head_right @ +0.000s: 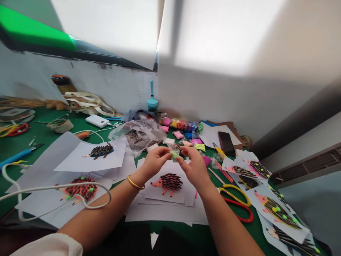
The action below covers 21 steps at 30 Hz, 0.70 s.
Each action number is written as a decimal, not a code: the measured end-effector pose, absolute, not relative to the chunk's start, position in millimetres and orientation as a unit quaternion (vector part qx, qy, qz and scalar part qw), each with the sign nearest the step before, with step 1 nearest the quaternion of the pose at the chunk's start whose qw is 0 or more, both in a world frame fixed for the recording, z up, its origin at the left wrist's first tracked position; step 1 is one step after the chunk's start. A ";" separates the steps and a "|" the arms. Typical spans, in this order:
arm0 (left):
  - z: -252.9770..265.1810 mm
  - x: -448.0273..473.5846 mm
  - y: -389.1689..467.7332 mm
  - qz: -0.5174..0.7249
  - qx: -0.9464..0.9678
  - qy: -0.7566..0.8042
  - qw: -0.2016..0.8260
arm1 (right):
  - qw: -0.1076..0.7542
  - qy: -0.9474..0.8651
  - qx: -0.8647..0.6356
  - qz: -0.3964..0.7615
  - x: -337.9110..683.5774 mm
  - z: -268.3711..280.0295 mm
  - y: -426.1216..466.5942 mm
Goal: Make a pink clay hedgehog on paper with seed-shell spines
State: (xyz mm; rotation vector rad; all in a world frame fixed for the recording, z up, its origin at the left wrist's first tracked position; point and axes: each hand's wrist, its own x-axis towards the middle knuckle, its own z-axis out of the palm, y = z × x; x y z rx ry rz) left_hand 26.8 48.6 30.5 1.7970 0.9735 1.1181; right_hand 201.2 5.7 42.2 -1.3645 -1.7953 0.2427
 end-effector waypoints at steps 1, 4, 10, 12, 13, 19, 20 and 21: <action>25.6 26.4 48.3 0.452 0.674 0.387 0.438 | 0.416 -0.720 -0.547 0.095 199.8 36.7 5.0; 12.6 25.5 44.9 0.469 0.624 0.387 0.490 | 0.369 -0.745 -0.552 0.071 195.7 21.4 3.0; 7.6 25.3 34.1 0.430 0.686 0.359 0.464 | 0.347 -0.771 -0.526 0.093 195.0 6.7 2.2; 9.5 24.3 33.3 0.426 0.698 0.357 0.451 | 0.342 -0.782 -0.512 0.101 197.1 4.0 2.3; 10.5 23.6 33.3 0.428 0.700 0.357 0.446 | 0.339 -0.783 -0.511 0.105 197.9 2.5 2.2; 14.3 20.5 32.3 0.432 0.707 0.356 0.432 | 0.360 -0.725 -0.569 0.145 196.6 -3.6 0.4; 14.3 20.4 32.3 0.433 0.704 0.356 0.436 | 0.366 -0.725 -0.565 0.145 196.1 -2.7 0.3; 14.0 20.3 32.5 0.434 0.696 0.357 0.447 | 0.374 -0.730 -0.553 0.144 195.7 -1.3 0.2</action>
